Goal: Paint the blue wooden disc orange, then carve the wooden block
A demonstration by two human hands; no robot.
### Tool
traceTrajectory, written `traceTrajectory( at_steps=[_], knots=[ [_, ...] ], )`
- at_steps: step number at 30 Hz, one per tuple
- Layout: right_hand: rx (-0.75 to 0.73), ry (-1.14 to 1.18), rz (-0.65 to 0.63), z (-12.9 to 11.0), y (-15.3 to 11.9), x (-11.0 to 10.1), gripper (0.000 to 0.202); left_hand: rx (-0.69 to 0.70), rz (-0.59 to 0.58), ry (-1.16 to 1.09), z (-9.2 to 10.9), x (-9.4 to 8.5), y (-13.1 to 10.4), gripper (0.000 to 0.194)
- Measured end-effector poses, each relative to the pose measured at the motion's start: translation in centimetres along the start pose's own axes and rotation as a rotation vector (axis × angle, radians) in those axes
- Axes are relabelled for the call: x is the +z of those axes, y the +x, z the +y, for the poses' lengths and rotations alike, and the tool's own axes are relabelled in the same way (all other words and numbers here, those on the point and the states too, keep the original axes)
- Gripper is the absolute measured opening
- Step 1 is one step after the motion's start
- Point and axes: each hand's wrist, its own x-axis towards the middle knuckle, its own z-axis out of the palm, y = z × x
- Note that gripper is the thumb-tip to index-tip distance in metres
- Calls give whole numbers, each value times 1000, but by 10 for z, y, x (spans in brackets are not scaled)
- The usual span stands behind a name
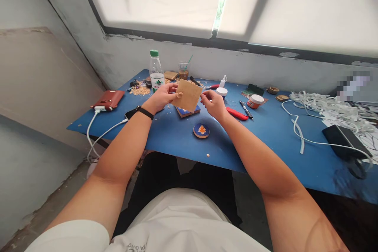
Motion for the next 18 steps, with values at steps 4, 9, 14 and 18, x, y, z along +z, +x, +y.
traceTrajectory(
  at_steps=[4,9,14,18],
  knots=[
    [-63,-186,-157,-2,3,-2,36,-9,66,-70,4,0,-2,98],
    [-289,-261,-459,-1,19,-1,92,23,100,-128,7,2,-3,101],
    [-275,-117,-562,1,34,3,97,12,88,-134,6,5,-3,100],
    [-303,-91,-507,9,36,7,95,-3,83,-195,1,9,1,101]
  ],
)
